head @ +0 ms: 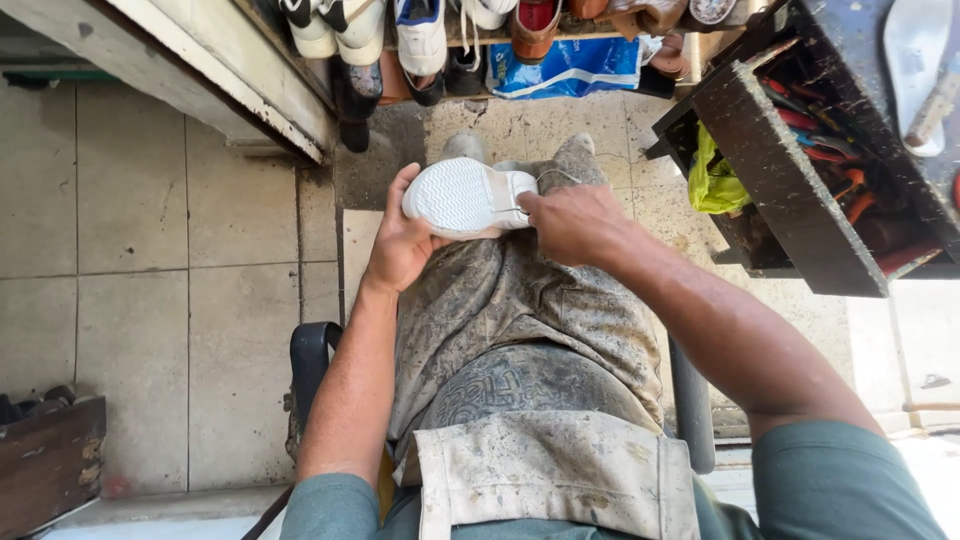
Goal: A person is hand-sewing the sole of a shoe using an awl and thread in a shoe repair shop.
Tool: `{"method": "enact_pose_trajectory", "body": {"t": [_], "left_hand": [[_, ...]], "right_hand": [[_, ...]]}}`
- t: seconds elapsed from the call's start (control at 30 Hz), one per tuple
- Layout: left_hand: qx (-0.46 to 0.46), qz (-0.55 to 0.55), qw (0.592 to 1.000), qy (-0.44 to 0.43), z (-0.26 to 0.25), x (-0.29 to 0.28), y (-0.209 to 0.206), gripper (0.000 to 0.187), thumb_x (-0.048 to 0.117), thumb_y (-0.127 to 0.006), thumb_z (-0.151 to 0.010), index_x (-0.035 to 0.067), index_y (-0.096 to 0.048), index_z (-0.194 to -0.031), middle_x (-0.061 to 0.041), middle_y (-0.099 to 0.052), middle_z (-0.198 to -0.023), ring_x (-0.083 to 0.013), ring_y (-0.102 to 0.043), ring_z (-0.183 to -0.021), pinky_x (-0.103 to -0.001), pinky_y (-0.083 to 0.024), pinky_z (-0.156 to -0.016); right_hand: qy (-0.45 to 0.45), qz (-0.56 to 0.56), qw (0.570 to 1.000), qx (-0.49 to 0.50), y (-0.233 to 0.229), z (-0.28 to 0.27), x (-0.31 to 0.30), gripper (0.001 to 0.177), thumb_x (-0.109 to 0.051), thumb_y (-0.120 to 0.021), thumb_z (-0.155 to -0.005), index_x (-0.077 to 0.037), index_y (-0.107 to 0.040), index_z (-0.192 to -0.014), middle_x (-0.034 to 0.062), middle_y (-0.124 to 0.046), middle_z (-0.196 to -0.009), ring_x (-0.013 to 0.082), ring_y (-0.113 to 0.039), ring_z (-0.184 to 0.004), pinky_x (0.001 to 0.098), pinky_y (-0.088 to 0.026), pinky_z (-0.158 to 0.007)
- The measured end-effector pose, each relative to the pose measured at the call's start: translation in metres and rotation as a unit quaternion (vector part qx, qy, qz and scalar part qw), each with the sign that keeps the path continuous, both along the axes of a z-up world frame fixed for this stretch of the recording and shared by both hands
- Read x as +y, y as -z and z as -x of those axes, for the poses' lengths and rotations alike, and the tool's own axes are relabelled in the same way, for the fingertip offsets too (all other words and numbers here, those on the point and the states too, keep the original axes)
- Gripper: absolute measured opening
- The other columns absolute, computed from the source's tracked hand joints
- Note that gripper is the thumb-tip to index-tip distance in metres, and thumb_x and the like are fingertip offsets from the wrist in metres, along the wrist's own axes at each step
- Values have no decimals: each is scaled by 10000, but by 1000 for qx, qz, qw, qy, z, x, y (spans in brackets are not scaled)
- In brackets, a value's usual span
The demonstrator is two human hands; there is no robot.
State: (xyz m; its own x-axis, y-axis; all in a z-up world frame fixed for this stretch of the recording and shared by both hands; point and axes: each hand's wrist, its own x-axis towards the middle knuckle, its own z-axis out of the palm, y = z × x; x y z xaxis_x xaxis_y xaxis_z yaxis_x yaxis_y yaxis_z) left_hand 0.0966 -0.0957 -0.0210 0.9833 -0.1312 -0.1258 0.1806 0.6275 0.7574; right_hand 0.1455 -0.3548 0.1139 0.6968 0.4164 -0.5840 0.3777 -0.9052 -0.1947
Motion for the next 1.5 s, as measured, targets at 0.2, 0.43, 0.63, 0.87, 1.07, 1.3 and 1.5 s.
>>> {"method": "enact_pose_trajectory", "body": {"t": [0.2,0.43,0.63,0.87,1.07,1.3,1.5], "left_hand": [[11,36,997,-70,7,-42,45,439,190,-435,-1052,118,-413,-1484,-138,-613,-1370,-218,-643,-1202,-357,-543,-1008],[-109,-199,972,67,47,-87,-30,1037,-68,-713,-903,152,-55,-1674,49,-372,-732,-84,-436,-703,-184,-411,-816],[-64,-140,966,207,52,-95,49,1177,219,-931,-638,199,-256,-1602,-169,-488,-1492,-313,-589,-1292,-513,-469,-1106],[51,-150,952,262,77,-117,4,1339,48,-996,-567,169,-185,-1626,-139,-389,-1542,-178,-547,-1230,-274,-439,-1023],[102,-142,969,172,87,-123,40,1287,-196,-906,-554,219,-292,-1606,-156,-698,-1136,-156,-648,-838,-291,-540,-751],[386,-97,916,41,76,-150,-65,541,173,-482,-1023,283,-477,-1553,-280,-647,-1141,-356,-548,-754,-476,-456,-705],[281,-320,888,176,76,-129,-46,657,343,-526,-955,370,-368,-1592,-53,-521,-1587,-219,-617,-1299,-400,-449,-1104]], "right_hand": [[-52,-89,993,-66,-29,16,-43,294,-233,-410,-1099,-156,-694,-1098,35,-644,-798,154,-518,-584,255,-409,-546],[-95,-186,969,-134,-14,58,-113,360,-174,-421,-1052,-197,-689,-1291,26,-569,-667,156,-508,-536,241,-414,-467],[-119,-301,920,-220,52,98,-159,417,-223,-472,-1005,-330,-655,-1365,68,-590,-814,321,-665,-665,476,-583,-586],[-178,-243,942,-147,62,122,-166,637,-132,-520,-1128,-464,-259,-1606,-41,-265,-699,122,-328,-557,297,-313,-462],[-226,-187,951,-101,51,114,-155,686,-101,-444,-1140,-471,-168,-1647,-44,-222,-731,114,-239,-529,299,-244,-421],[-230,-140,963,23,14,101,-125,616,-105,-470,-1083,-381,-332,-1617,-21,-227,-747,128,-229,-485,315,-209,-378],[-235,-157,959,-11,34,104,-124,569,-172,-498,-1110,-434,-354,-1595,25,-277,-739,181,-244,-441,386,-214,-375]]}}
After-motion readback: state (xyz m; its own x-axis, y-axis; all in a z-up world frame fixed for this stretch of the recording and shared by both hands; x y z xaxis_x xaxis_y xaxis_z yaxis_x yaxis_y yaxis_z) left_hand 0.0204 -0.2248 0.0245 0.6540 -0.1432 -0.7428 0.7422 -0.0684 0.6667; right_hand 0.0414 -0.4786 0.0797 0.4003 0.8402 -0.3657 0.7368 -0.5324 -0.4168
